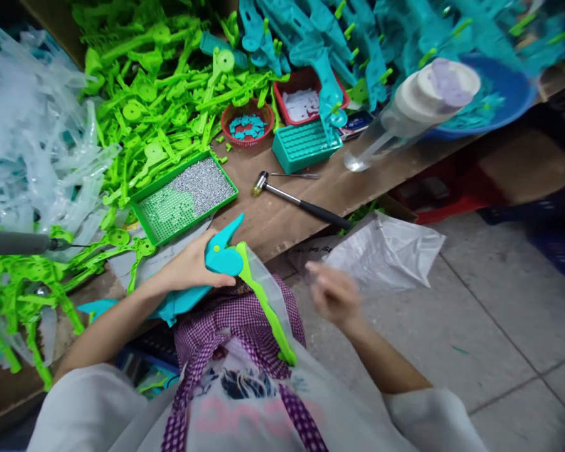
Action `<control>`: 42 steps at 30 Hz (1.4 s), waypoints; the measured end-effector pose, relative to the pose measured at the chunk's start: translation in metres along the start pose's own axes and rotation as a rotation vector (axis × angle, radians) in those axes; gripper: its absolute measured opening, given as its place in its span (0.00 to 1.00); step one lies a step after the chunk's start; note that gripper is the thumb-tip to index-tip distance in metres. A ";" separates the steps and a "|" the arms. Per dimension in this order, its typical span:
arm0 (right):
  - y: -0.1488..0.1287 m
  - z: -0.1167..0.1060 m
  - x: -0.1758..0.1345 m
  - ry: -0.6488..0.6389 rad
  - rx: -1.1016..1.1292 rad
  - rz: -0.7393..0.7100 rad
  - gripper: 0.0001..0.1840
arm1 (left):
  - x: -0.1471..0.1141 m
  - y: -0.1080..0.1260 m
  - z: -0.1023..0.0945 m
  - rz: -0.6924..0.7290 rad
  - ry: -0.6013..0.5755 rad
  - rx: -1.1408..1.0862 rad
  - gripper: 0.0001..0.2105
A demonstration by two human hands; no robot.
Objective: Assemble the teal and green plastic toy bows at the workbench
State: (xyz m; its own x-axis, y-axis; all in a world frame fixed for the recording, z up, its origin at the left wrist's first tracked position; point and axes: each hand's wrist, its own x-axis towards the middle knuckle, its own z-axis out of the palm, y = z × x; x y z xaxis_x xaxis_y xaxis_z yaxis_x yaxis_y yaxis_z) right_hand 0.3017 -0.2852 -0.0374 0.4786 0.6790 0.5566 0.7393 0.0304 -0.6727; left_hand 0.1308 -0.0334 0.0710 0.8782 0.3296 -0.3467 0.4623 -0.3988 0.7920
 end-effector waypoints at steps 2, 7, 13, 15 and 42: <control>0.015 0.001 0.046 0.190 -0.172 0.077 0.08 | -0.002 -0.001 0.002 -0.002 -0.023 0.027 0.34; 0.068 0.022 0.137 -0.228 -0.453 0.288 0.13 | -0.007 0.002 0.002 -0.001 -0.009 0.048 0.31; 0.105 0.025 0.154 -0.463 -0.587 0.207 0.13 | -0.009 0.004 0.001 0.026 -0.027 0.041 0.32; 0.105 0.023 0.156 -0.509 -0.617 0.186 0.12 | -0.007 0.003 0.002 0.021 -0.036 0.037 0.32; 0.008 0.031 0.136 -0.933 0.443 -0.111 0.14 | -0.005 0.009 0.007 -0.003 -0.096 -0.022 0.27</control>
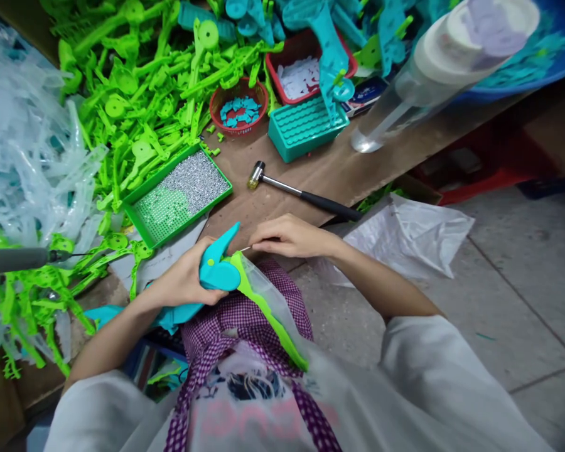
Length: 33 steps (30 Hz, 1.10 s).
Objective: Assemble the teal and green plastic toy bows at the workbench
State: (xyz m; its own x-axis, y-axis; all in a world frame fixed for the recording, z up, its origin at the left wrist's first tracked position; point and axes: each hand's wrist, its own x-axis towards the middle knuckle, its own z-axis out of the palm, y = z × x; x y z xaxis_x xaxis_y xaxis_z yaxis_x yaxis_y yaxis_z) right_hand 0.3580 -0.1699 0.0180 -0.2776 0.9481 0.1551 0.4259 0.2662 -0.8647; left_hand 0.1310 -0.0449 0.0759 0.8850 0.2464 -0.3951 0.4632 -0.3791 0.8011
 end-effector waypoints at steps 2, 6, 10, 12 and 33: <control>0.001 0.003 0.005 0.008 -0.002 -0.030 0.14 | -0.001 0.002 0.000 -0.008 0.008 0.005 0.25; -0.001 0.008 0.008 0.027 -0.107 -0.066 0.14 | 0.000 0.001 0.002 -0.004 0.012 0.019 0.26; -0.001 0.014 0.006 0.044 -0.143 -0.066 0.14 | 0.000 -0.002 0.002 0.001 0.007 0.017 0.28; 0.001 0.019 0.000 0.108 -0.095 -0.030 0.13 | 0.000 -0.004 -0.002 0.002 0.015 0.021 0.30; -0.025 0.059 -0.046 0.260 0.473 0.558 0.34 | 0.035 -0.049 -0.008 -0.255 0.027 -0.574 0.27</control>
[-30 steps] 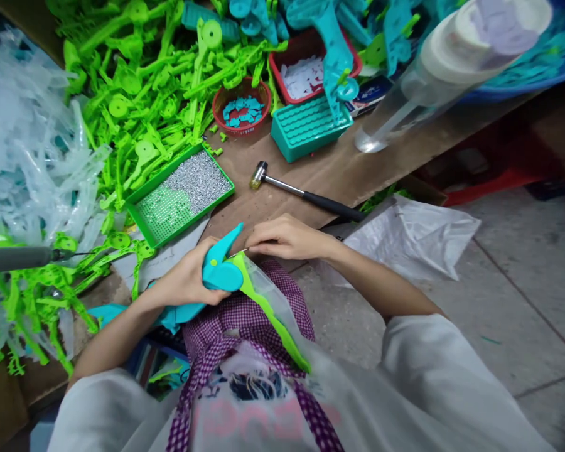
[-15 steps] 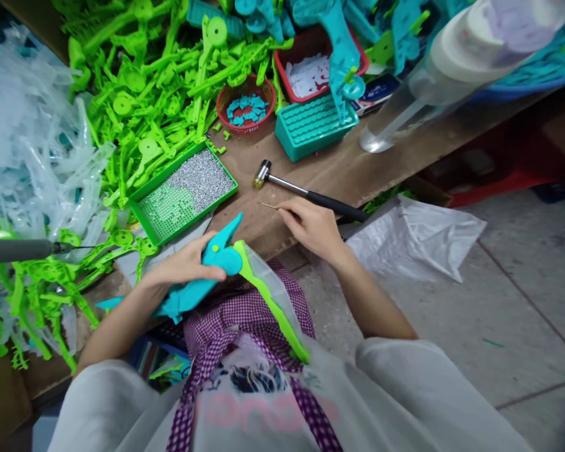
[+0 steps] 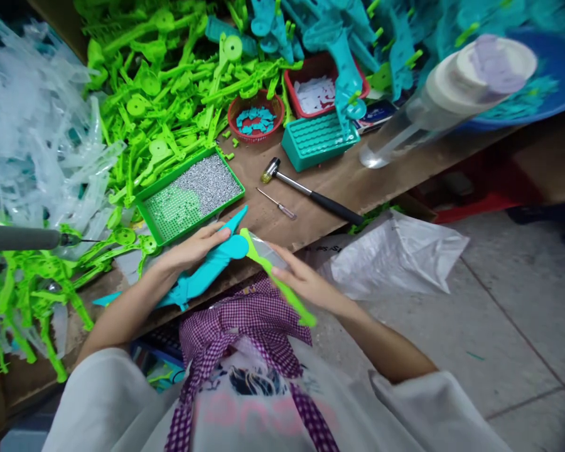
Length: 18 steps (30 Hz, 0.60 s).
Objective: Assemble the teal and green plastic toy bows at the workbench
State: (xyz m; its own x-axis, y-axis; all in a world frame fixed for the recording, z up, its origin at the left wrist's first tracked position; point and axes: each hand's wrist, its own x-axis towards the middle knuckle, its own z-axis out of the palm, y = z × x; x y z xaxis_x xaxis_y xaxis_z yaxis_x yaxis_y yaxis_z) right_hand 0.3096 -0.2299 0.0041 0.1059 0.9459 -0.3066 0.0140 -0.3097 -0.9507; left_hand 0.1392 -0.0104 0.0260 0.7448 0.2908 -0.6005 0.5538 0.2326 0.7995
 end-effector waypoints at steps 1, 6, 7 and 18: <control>-0.003 -0.007 0.004 -0.081 0.045 0.097 0.33 | 0.000 -0.002 0.001 0.001 -0.045 0.019 0.26; -0.032 -0.064 0.050 -0.516 0.115 0.292 0.32 | 0.001 -0.013 0.002 0.029 -0.113 0.108 0.27; -0.038 -0.069 0.056 -0.530 0.116 0.283 0.32 | 0.001 -0.014 0.001 0.043 -0.104 0.114 0.28; -0.006 -0.021 0.026 -0.214 0.162 0.261 0.30 | 0.002 -0.014 -0.003 0.107 -0.087 0.343 0.36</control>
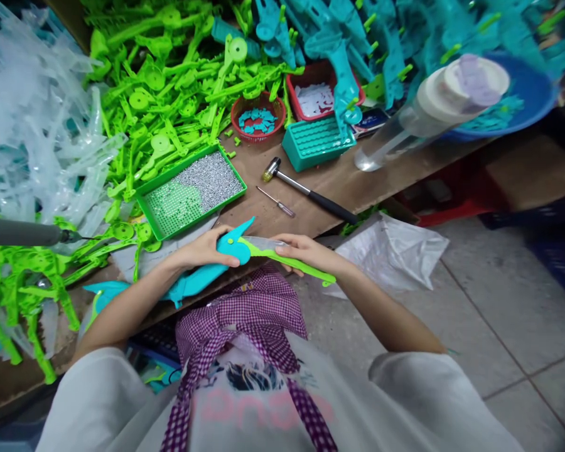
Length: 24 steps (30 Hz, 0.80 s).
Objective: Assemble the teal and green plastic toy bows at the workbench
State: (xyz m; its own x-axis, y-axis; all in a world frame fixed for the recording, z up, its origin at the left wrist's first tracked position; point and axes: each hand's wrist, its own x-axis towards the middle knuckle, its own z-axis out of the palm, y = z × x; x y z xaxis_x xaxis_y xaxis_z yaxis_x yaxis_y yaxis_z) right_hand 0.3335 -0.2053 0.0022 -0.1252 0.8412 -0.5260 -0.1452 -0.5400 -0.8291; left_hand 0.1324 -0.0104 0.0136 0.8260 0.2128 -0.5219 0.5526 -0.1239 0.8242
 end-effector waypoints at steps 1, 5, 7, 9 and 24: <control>0.002 -0.002 -0.001 0.030 -0.067 -0.027 0.28 | 0.001 -0.002 -0.001 0.012 -0.001 0.010 0.36; -0.015 -0.016 0.002 0.576 -0.457 -0.282 0.22 | 0.009 -0.014 -0.008 0.116 0.063 0.119 0.41; -0.028 -0.022 0.010 0.893 -0.614 -0.393 0.20 | 0.013 -0.017 -0.010 0.190 0.094 0.236 0.45; -0.034 -0.028 0.021 0.990 -0.784 -0.421 0.17 | 0.011 -0.018 -0.009 0.248 0.148 0.387 0.49; -0.011 -0.047 0.017 1.060 -1.059 -0.117 0.19 | -0.039 -0.025 0.011 -0.019 0.183 0.801 0.39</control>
State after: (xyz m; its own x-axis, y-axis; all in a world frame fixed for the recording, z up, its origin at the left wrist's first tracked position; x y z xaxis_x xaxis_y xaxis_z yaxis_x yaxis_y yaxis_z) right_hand 0.3790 -0.1841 -0.0063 0.6524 0.7565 0.0451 0.7112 -0.5905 -0.3814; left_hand 0.0876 -0.0262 0.0108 0.8230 0.3676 -0.4331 0.5348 -0.7584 0.3726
